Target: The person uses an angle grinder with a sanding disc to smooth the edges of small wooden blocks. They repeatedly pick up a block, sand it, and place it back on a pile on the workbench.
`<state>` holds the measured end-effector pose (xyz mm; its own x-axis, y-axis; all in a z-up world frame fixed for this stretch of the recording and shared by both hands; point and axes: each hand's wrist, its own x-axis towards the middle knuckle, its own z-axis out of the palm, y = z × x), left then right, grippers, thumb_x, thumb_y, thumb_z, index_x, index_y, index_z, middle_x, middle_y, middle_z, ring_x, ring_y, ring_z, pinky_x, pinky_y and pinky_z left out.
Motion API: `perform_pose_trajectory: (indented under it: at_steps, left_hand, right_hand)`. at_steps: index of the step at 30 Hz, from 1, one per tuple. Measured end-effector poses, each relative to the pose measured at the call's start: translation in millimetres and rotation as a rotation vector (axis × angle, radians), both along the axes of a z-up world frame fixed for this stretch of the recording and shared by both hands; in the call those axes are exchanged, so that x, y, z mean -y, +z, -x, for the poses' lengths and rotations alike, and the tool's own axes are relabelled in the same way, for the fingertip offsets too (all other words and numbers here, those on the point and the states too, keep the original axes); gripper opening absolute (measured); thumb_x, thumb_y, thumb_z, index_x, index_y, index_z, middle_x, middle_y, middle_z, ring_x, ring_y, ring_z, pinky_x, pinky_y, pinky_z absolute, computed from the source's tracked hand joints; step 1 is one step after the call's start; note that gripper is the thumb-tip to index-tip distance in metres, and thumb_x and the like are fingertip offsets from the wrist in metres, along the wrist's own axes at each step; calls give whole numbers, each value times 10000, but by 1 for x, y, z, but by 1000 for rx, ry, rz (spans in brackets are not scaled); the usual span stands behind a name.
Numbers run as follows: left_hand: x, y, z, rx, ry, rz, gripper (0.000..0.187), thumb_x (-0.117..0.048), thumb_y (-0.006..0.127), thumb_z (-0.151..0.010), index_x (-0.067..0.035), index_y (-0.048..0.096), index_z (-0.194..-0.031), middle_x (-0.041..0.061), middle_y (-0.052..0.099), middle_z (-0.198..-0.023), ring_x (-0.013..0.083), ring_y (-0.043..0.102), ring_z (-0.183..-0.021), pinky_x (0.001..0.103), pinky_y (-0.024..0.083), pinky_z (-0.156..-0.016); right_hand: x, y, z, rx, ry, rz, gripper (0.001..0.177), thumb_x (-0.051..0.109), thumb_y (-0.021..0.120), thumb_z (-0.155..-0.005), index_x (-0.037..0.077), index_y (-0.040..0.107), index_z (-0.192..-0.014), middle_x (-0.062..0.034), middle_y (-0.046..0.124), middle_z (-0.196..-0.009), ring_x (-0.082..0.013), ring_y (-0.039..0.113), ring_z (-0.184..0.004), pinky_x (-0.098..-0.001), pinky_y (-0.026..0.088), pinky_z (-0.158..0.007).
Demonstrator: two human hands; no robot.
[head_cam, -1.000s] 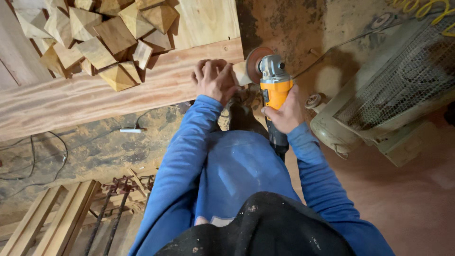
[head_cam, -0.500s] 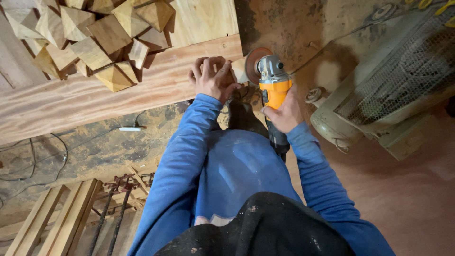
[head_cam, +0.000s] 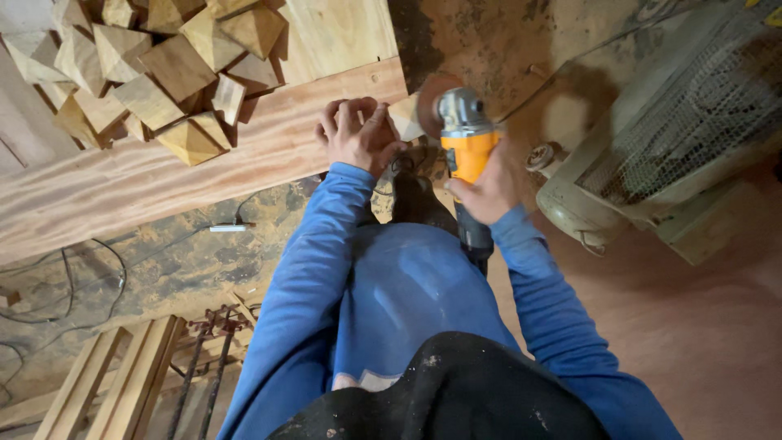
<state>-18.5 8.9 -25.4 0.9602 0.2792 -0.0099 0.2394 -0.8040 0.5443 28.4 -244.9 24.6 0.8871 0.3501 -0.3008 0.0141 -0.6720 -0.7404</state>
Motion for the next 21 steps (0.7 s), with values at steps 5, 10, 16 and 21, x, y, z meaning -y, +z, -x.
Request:
perform_pose_trajectory:
  at_steps: [5,10,16,21]
  left_hand:
    - [1,4,-2,11,18,-12,737,-504,933,-590,-285,736,-1266,49,562,-1298,362,412,-1281,588,312,-1039]
    - [2,4,-2,8,21,4,724,-517,939,-597,-287,734,-1251,47,560,-1302,368,411,-1292,589,310,-1040]
    - [-6,-1,-4,-24,-10,-43,759,-438,926,-695,-244,637,-1369,63,558,-1321,367,410,-1295,588,306,-1033]
    - [5,6,-2,-35,200,45,908,-423,872,-724,-114,521,-1502,135,508,-1355,373,405,-1311,586,316,-1091]
  right_hand:
    - [-2,-9,3,-90,2,18,824,233,844,-729,-111,392,-1325,-252,651,-1138,-389,676,-1042,-443,540,-922]
    - [6,-10,-1,-33,-74,77,866,240,862,-727,-130,368,-1335,-285,615,-1159,-402,649,-1057,-453,527,-923]
    - [21,-1,-9,-137,-204,193,756,297,863,-670,-54,454,-1201,-197,675,-1070,-344,685,-972,-428,543,-882]
    - [21,12,-12,-66,-180,100,664,246,862,-690,-46,518,-1176,-191,665,-1070,-349,679,-975,-433,537,-881]
